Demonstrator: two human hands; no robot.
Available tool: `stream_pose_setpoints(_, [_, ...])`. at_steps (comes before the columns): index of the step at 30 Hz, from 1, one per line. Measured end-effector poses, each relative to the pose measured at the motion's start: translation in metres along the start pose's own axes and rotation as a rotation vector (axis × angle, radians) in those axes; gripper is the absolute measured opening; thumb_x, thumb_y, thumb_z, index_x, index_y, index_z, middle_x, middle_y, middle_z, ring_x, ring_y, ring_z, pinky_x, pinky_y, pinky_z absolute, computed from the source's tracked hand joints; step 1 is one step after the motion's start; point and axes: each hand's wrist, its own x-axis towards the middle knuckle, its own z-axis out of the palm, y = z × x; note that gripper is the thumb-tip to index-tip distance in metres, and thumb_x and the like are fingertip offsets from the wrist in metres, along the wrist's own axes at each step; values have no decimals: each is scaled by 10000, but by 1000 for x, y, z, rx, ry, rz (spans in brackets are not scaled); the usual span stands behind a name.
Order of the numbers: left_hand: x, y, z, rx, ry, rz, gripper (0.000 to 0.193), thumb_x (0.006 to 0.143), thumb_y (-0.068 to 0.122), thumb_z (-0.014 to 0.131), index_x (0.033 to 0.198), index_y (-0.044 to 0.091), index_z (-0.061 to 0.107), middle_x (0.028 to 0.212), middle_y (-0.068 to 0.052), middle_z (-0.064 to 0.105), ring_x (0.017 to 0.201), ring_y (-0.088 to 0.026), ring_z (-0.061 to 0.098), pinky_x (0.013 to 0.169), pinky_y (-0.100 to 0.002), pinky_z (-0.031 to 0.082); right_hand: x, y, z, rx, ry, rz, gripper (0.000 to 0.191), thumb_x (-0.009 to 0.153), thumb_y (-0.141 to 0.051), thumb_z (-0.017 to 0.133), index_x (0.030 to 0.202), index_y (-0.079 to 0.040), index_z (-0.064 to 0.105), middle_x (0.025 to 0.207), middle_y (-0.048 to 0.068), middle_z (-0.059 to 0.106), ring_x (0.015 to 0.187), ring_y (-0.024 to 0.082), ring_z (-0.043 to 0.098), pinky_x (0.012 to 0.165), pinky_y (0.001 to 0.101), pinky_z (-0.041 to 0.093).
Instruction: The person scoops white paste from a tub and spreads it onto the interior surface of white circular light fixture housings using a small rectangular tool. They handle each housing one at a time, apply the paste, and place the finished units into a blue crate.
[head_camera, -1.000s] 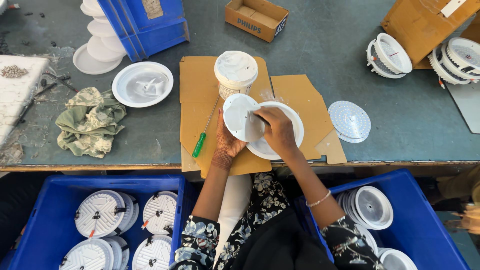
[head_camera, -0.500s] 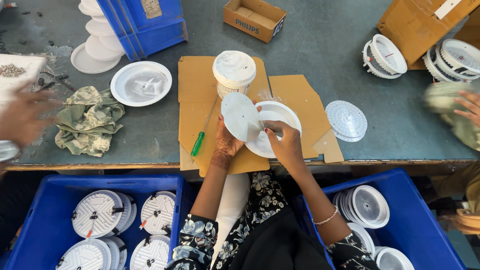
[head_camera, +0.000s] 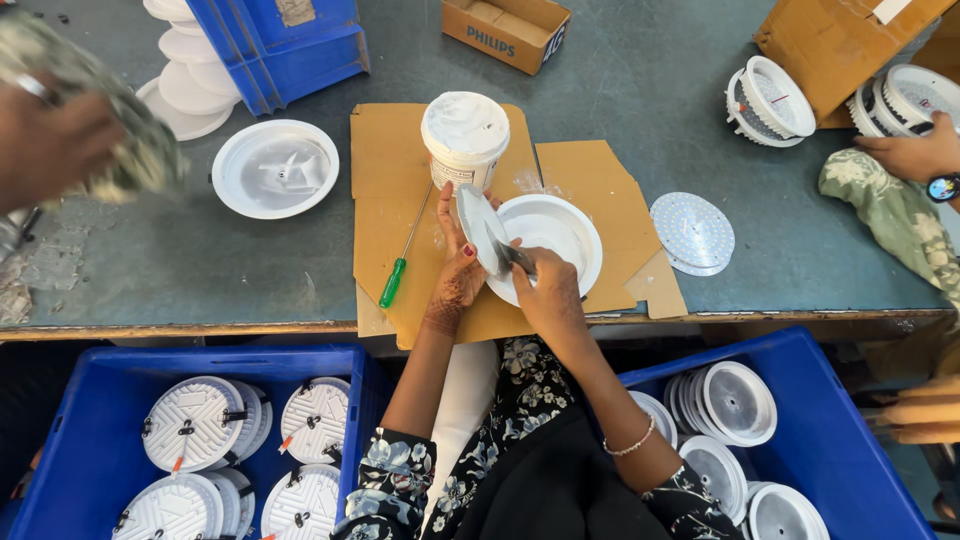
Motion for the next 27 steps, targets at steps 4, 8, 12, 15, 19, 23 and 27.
stream_pose_setpoints(4, [1,-1,-3,57,38,39,1289,690,410,936,1582,454,7,1627,-146,234,1509,-357,291,1104,-647,465,-10,-24,-5,-5,-27,-61,203,873,-47,678,1063,0,736,954,199,731,895,375,703,806,442,531])
stream_pose_setpoints(8, [4,-2,-1,57,43,41,1301,675,445,943,1590,455,18,1638,-133,238,1508,-342,312,1130,-629,460,-21,-39,-16,-6,-67,-108,226,874,-60,675,1081,14,728,934,204,721,879,374,694,788,435,529])
stream_pose_setpoints(12, [3,1,2,-9,35,21,1300,660,479,943,1602,413,48,1608,-128,270,1484,-333,339,1111,-643,469,-8,-21,-25,103,-89,-35,165,908,-126,717,987,19,722,890,193,745,821,328,749,748,402,559])
stream_pose_setpoints(15, [2,4,3,-5,35,22,1284,667,480,937,1596,409,53,1607,-127,270,1489,-331,333,1116,-628,468,26,7,-19,-23,67,-59,170,900,-112,748,939,48,706,902,222,739,869,346,753,769,402,569])
stream_pose_setpoints(19, [1,6,3,17,41,25,1263,677,482,930,1588,403,60,1604,-126,270,1494,-329,324,1124,-608,466,42,22,0,80,-38,-34,226,842,-106,719,1031,15,749,955,210,759,890,335,762,799,389,573])
stream_pose_setpoints(23, [2,6,5,39,39,30,1241,687,483,923,1581,397,67,1601,-124,269,1500,-327,316,1131,-588,464,28,7,-3,5,-84,39,247,826,-130,737,1022,20,753,939,226,753,886,362,747,799,400,567])
stream_pose_setpoints(27, [0,5,9,72,41,30,1220,696,485,915,1574,391,73,1599,-123,269,1506,-326,308,1138,-568,463,14,-18,-15,-31,-124,94,258,834,-151,746,1029,17,747,905,235,746,874,371,741,791,404,565])
